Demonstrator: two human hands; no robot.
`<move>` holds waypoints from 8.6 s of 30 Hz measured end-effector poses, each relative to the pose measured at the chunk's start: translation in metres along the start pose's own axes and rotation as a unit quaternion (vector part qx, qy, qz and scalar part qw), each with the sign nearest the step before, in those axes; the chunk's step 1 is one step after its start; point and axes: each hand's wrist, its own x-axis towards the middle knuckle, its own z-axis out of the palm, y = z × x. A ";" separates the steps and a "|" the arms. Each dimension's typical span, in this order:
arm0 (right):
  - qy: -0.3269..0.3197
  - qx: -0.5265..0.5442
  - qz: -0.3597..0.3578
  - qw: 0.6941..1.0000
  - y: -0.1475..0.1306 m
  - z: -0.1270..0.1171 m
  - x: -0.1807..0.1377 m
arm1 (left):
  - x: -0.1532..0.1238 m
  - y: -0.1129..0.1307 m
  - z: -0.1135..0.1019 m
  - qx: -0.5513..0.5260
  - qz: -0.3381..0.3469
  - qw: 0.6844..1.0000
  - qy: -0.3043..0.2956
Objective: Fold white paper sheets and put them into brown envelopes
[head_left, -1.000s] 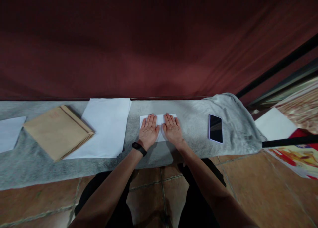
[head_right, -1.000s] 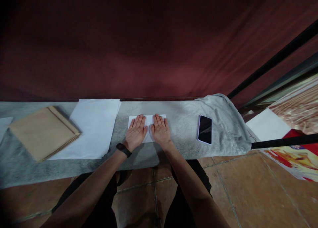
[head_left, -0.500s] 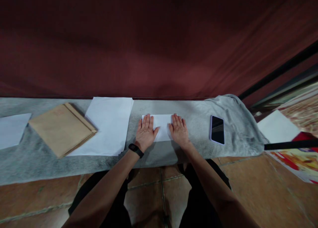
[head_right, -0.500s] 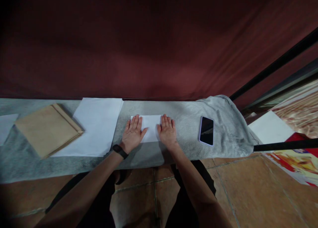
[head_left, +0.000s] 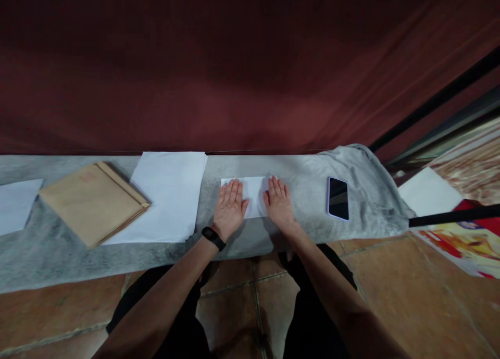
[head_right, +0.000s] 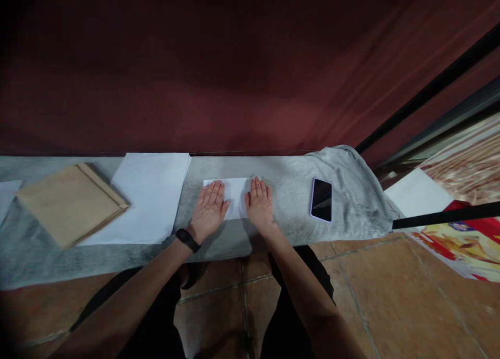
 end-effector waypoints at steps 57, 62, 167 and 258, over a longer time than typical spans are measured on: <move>-0.047 0.040 -0.037 0.997 -0.032 0.011 0.014 | 0.020 0.016 0.011 0.019 -0.012 0.998 -0.052; -0.053 0.008 -0.039 0.998 -0.026 0.010 0.019 | 0.019 0.010 0.016 0.016 -0.005 0.999 -0.029; 0.019 -0.054 -0.003 0.998 0.025 0.003 -0.003 | 0.007 -0.009 0.012 0.026 -0.022 0.999 -0.002; 0.299 0.245 -0.068 0.920 0.018 -0.099 0.009 | 0.039 -0.029 -0.028 -0.359 -0.162 0.907 0.148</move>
